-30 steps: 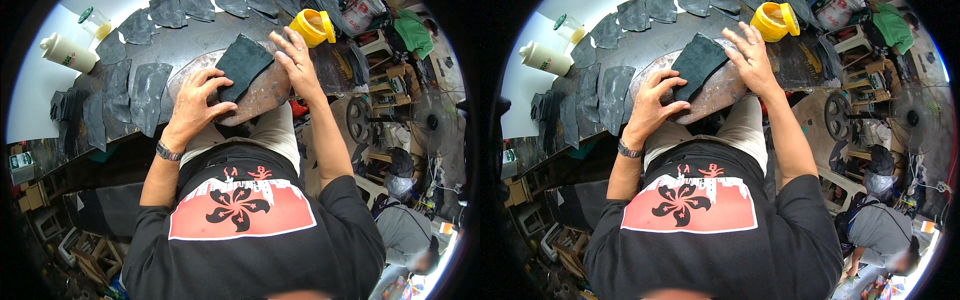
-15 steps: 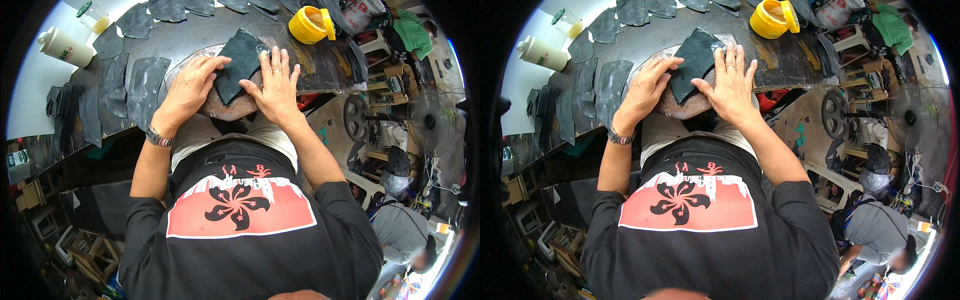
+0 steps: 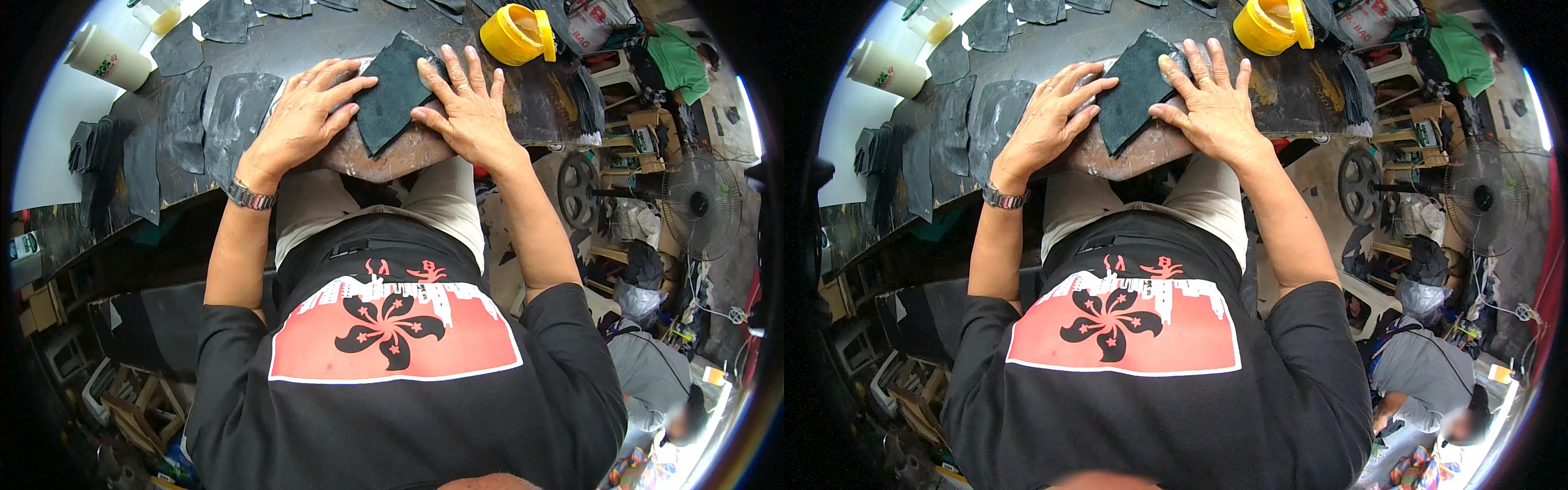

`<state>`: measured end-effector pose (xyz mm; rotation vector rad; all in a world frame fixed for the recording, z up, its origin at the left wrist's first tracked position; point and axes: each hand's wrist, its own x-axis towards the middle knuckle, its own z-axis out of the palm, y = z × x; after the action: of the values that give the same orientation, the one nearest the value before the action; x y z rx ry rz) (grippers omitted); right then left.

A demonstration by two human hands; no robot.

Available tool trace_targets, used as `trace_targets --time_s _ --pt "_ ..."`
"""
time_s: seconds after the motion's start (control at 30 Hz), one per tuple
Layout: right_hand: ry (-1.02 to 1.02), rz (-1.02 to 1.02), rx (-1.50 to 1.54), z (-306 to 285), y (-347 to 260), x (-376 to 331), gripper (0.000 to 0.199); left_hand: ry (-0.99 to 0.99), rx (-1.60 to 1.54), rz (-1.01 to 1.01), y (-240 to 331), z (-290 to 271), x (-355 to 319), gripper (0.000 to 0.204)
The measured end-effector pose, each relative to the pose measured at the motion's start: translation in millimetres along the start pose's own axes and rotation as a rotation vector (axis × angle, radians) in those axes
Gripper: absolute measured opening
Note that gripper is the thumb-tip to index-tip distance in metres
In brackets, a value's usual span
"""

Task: The person repeatedly rubs small dark material pieces on a curved surface using a yellow container of paste. They pick up pieces, apply the paste, rub the surface, and place the pieces back down, repeating the cycle throughout the clip.

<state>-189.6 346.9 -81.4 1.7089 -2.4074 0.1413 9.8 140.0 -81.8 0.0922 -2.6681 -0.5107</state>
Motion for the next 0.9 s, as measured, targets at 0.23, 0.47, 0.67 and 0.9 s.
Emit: trace_targets --time_s 0.23,0.47,0.67,0.9 --pt "-0.024 -0.183 0.051 -15.1 -30.9 -17.9 0.072 -0.029 -0.006 0.012 -4.4 0.6 -1.9 0.043" --pt "-0.084 -0.228 0.137 -20.7 -63.7 -31.3 0.070 0.005 0.018 0.020 -8.0 4.5 -3.2 0.043" --pt "-0.274 -0.251 0.496 -37.7 -46.1 -27.9 0.050 -0.001 -0.019 0.005 -6.6 3.0 -2.5 0.043" --pt "-0.035 0.108 0.620 -22.4 8.1 28.8 0.076 -0.051 -0.014 -0.055 -0.8 1.1 -2.6 0.045"
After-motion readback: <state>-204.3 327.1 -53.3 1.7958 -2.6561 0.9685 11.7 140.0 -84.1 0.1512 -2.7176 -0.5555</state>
